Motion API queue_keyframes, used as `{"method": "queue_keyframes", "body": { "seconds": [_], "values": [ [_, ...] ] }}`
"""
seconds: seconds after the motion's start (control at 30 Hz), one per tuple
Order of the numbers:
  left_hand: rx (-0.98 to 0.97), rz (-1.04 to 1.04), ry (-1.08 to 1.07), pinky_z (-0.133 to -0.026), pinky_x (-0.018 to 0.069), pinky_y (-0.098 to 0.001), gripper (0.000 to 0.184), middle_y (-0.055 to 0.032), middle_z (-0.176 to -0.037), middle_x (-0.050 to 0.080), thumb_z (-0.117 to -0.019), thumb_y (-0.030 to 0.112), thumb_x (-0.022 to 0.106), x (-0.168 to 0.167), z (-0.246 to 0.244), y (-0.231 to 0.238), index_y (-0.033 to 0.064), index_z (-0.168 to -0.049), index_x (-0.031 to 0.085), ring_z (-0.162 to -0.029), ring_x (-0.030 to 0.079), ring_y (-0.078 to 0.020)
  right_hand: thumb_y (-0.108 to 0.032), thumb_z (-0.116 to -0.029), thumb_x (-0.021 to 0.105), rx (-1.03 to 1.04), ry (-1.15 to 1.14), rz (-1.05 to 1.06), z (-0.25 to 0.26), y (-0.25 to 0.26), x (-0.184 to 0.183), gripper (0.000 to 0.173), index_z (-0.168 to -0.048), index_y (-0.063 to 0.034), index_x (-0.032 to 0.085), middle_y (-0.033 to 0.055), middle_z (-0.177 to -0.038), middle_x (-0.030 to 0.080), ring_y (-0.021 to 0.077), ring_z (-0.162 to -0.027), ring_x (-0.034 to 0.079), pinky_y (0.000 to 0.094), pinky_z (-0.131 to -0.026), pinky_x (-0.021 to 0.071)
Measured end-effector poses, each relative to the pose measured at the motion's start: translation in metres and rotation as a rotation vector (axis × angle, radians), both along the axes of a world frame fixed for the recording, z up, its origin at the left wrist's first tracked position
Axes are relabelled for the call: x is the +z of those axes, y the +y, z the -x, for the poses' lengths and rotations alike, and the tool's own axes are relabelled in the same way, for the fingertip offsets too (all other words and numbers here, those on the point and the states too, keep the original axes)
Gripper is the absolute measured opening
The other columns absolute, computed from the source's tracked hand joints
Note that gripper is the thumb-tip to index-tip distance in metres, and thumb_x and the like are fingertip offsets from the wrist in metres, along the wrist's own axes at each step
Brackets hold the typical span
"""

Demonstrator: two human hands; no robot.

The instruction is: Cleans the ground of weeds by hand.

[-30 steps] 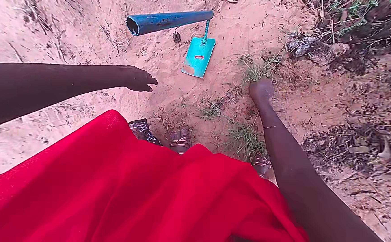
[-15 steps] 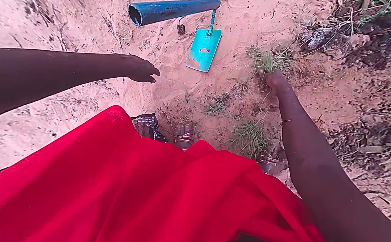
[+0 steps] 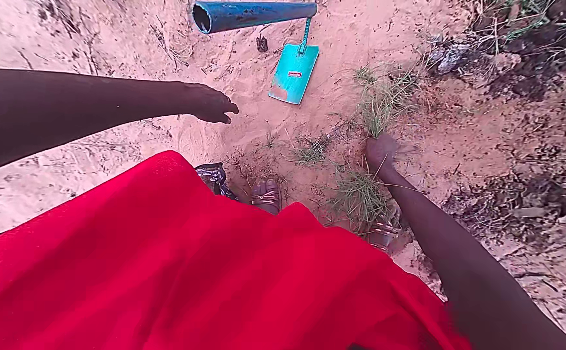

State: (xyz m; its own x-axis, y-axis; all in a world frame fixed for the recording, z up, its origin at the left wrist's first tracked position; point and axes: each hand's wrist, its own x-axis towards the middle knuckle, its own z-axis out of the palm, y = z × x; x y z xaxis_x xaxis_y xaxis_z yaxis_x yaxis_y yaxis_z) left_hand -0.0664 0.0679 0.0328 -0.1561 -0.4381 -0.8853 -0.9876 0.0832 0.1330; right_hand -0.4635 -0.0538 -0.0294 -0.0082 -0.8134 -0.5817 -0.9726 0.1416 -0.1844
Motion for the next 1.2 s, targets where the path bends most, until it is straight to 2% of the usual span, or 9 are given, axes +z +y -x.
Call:
{"method": "queue_keyframes", "body": {
  "seconds": [0.1, 0.23, 0.47, 0.63, 0.77, 0.83, 0.97, 1.1, 1.2],
  "values": [
    [-0.039, -0.02, -0.035, -0.102, 0.0442, -0.0645, 0.045, -0.0251, -0.139, 0.06, -0.1103, 0.028, 0.049, -0.002, -0.001, -0.003, 0.0087, -0.15, 0.051, -0.124, 0.061, -0.0464, -0.031, -0.0973, 0.069, 0.086, -0.055, -0.011, -0.006, -0.005, -0.004, 0.049, -0.122, 0.01, 0.059, 0.0336, -0.116, 0.065, 0.0503, -0.115, 0.062, 0.0679, -0.095, 0.0471],
    [-0.034, 0.032, -0.037, -0.101, 0.0447, -0.0656, 0.044, -0.0245, -0.139, 0.06, -0.1103, 0.03, 0.049, 0.005, 0.003, -0.013, 0.0107, -0.15, 0.052, -0.123, 0.061, -0.0465, -0.021, -0.0979, 0.063, 0.252, 0.119, -0.005, -0.031, -0.009, -0.013, 0.041, -0.131, 0.0022, 0.059, 0.0291, -0.128, 0.064, 0.0473, -0.118, 0.064, 0.0667, -0.091, 0.0502],
    [-0.02, 0.007, -0.004, -0.103, 0.0444, -0.0637, 0.046, -0.0239, -0.143, 0.057, -0.1105, 0.03, 0.048, 0.003, 0.004, 0.002, 0.0092, -0.151, 0.05, -0.128, 0.058, -0.0454, -0.011, -0.0936, 0.063, 0.254, 0.055, 0.031, -0.052, -0.015, -0.029, 0.04, -0.132, -0.002, 0.062, 0.0294, -0.131, 0.061, 0.0479, -0.118, 0.063, 0.0666, -0.09, 0.0514],
    [-0.015, -0.051, -0.026, -0.103, 0.0442, -0.0645, 0.046, -0.0239, -0.142, 0.058, -0.1101, 0.031, 0.049, -0.007, -0.006, 0.015, 0.0098, -0.151, 0.051, -0.126, 0.059, -0.0453, -0.007, -0.0949, 0.061, 0.401, 0.053, -0.031, -0.057, -0.013, -0.029, 0.043, -0.137, -0.0034, 0.06, 0.0293, -0.139, 0.057, 0.0501, -0.117, 0.063, 0.0696, -0.088, 0.0508],
    [0.001, -0.024, -0.024, -0.103, 0.0444, -0.0646, 0.046, -0.0241, -0.143, 0.058, -0.1105, 0.031, 0.048, -0.004, -0.007, 0.012, 0.008, -0.15, 0.051, -0.127, 0.059, -0.0456, -0.015, -0.1026, 0.054, 0.373, -0.057, -0.108, -0.048, -0.019, -0.028, 0.034, -0.132, 0.0012, 0.06, 0.0301, -0.129, 0.064, 0.0485, -0.122, 0.062, 0.0687, -0.096, 0.0463],
    [-0.001, -0.01, -0.028, -0.104, 0.0445, -0.0649, 0.046, -0.0236, -0.145, 0.057, -0.1108, 0.031, 0.047, -0.004, -0.005, 0.008, 0.0079, -0.151, 0.051, -0.128, 0.059, -0.0456, -0.021, -0.1048, 0.053, 0.331, -0.092, -0.157, -0.047, -0.03, -0.033, 0.039, -0.137, 0.0005, 0.057, 0.0297, -0.131, 0.063, 0.0477, -0.125, 0.06, 0.069, -0.099, 0.0453],
    [-0.018, -0.001, -0.032, -0.104, 0.0438, -0.0651, 0.046, -0.023, -0.145, 0.057, -0.1107, 0.031, 0.047, -0.004, -0.003, 0.004, 0.0092, -0.151, 0.051, -0.129, 0.058, -0.045, -0.039, -0.106, 0.055, 0.285, -0.149, -0.205, -0.054, -0.047, -0.047, 0.047, -0.131, 0.0004, 0.06, 0.0286, -0.119, 0.066, 0.0455, -0.108, 0.066, 0.067, -0.091, 0.0498],
    [-0.021, 0.035, -0.009, -0.104, 0.0452, -0.0636, 0.046, -0.0224, -0.145, 0.057, -0.1107, 0.033, 0.047, -0.001, 0.001, 0.002, 0.0096, -0.151, 0.051, -0.127, 0.06, -0.0443, -0.047, -0.1084, 0.042, 0.298, -0.005, -0.158, -0.072, -0.037, -0.033, 0.056, -0.123, 0.0014, 0.065, 0.0274, -0.125, 0.066, 0.0437, -0.121, 0.063, 0.0662, -0.095, 0.0479],
    [-0.01, 0.027, -0.007, -0.103, 0.0447, -0.0637, 0.045, -0.0218, -0.145, 0.057, -0.1107, 0.031, 0.047, 0.004, 0.003, 0.006, 0.0101, -0.151, 0.051, -0.129, 0.058, -0.0434, -0.046, -0.1102, 0.039, 0.222, 0.02, -0.082, -0.076, -0.021, -0.031, 0.056, -0.132, 0.0016, 0.06, 0.027, -0.128, 0.066, 0.0428, -0.123, 0.063, 0.064, -0.097, 0.0493]
  ]
}}
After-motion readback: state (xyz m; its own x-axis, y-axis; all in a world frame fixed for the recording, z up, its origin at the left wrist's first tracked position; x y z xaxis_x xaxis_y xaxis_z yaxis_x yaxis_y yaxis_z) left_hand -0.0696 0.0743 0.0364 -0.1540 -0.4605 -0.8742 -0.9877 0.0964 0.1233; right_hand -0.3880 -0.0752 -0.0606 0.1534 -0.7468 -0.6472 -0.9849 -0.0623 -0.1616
